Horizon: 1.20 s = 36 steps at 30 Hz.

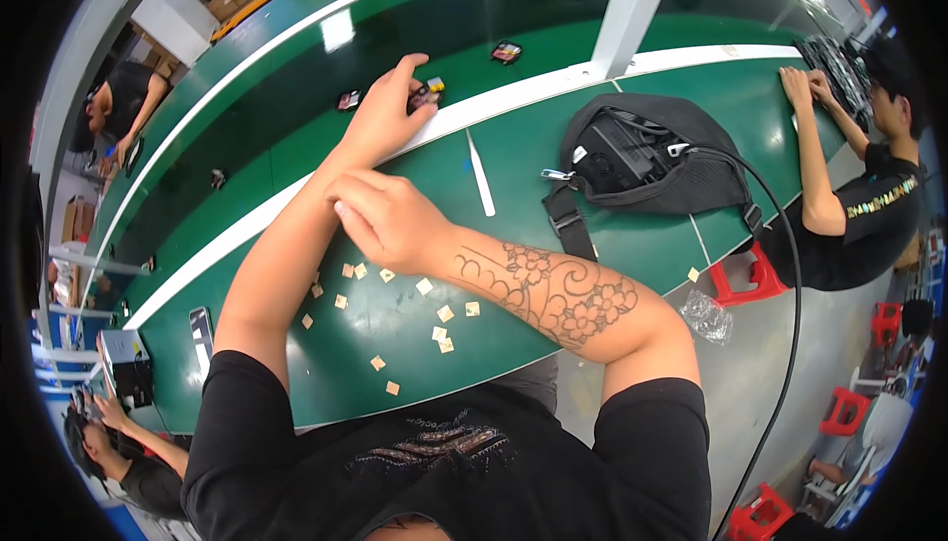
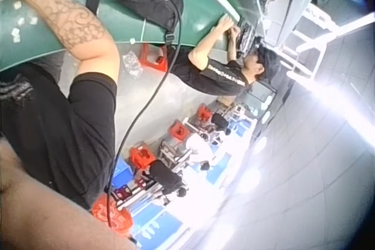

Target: Assemble small electronic components by applying adhesive stickers and connecting parts at a factory workbench.

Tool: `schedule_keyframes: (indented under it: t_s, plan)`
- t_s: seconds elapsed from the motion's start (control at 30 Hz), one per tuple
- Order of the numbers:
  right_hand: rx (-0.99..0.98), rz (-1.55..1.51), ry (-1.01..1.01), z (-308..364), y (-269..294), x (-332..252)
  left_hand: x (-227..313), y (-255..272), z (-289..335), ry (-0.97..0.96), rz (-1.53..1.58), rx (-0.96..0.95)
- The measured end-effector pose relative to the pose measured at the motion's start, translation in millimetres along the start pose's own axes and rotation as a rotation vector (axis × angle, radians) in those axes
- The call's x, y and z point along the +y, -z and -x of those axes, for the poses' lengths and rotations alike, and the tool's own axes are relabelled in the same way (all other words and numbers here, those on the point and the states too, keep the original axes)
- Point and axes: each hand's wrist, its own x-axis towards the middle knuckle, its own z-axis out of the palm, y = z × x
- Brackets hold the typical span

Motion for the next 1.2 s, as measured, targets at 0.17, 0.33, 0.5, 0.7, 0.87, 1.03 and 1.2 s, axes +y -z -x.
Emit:
schedule_keyframes:
  t_s: [0.17, 0.33, 0.5, 0.7, 0.87, 1.03, 1.2]
  plan:
    - [-0.077, 0.058, -0.020, -2.3, -4.7, 22.6, -15.4, 51.0, 122.8, -0.218, 0.004, -0.037]
    - [-0.345, 0.122, -0.174, -3.9, 6.0, 20.7, -9.1, 83.2, 197.6, -0.055, 0.144, -0.067]
    - [-0.592, 0.193, -0.218, -6.0, 0.3, 8.0, -18.8, 86.7, 223.3, -0.031, 0.129, -0.007]
    - [-0.701, 0.476, -0.238, -10.2, -7.3, -10.3, -22.0, 83.6, 231.8, -0.027, 0.142, 0.034]
    - [-0.706, 0.675, -0.166, -10.5, -9.3, -16.9, -22.3, 77.9, 231.4, -0.056, 0.154, 0.046]
    - [-0.760, 0.816, -0.179, -8.9, -15.9, -26.4, -16.8, 75.4, 230.8, -0.083, 0.129, 0.033]
    - [-0.717, 0.771, -0.212, -6.6, -18.2, -22.9, -16.7, 75.0, 230.0, -0.075, 0.139, 0.051]
